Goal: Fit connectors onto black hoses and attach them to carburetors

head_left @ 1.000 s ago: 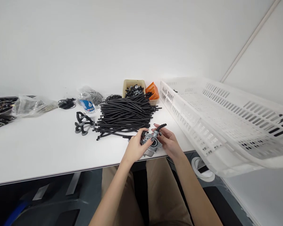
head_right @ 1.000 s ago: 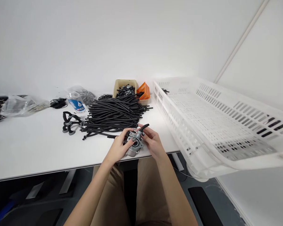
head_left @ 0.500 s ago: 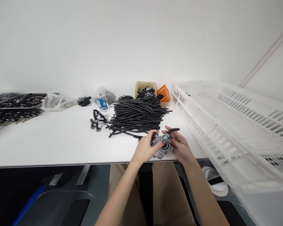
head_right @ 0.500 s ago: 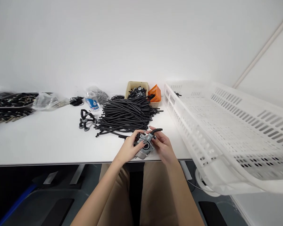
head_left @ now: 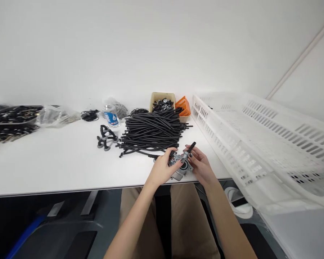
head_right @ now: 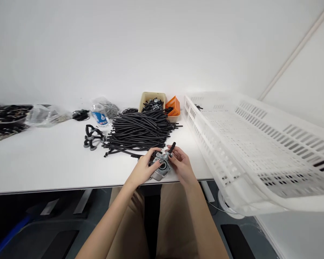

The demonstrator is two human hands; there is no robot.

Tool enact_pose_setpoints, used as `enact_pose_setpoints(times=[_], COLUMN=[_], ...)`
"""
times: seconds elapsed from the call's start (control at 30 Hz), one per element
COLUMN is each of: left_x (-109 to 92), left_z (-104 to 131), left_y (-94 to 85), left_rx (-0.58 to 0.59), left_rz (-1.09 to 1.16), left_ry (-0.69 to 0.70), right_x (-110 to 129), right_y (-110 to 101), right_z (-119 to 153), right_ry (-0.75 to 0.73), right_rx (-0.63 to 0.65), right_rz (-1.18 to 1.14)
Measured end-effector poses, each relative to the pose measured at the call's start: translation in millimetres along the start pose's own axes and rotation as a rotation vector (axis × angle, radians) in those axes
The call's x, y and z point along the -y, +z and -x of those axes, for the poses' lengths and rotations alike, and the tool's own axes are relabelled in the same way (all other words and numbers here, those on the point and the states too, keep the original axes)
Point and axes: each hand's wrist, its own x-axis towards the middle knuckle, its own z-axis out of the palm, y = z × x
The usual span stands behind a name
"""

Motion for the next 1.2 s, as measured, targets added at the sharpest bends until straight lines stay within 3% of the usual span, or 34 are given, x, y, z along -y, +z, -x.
enact_pose_setpoints(times=[0.7,0.87,1.2], left_x=[0.8,1.2,0.3], left_z=[-1.5,-2.0,-2.5], left_y=[-0.5,-0.4,-0.9], left_rx=[0.016,0.019,0.034], left_rz=[-0.012,-0.012,0.01], left_ry=[0.009,0.003,-0.004], right_x=[8.2,5.2,6.4], right_y=[3.6,3.4,1.0], right_z=[6.0,3.1,2.6], right_ry=[0.001,-0.02,-0.011], right_rx=[0.108,0.035,0.045], right_rz=[-0.061,-0.016,-0.128])
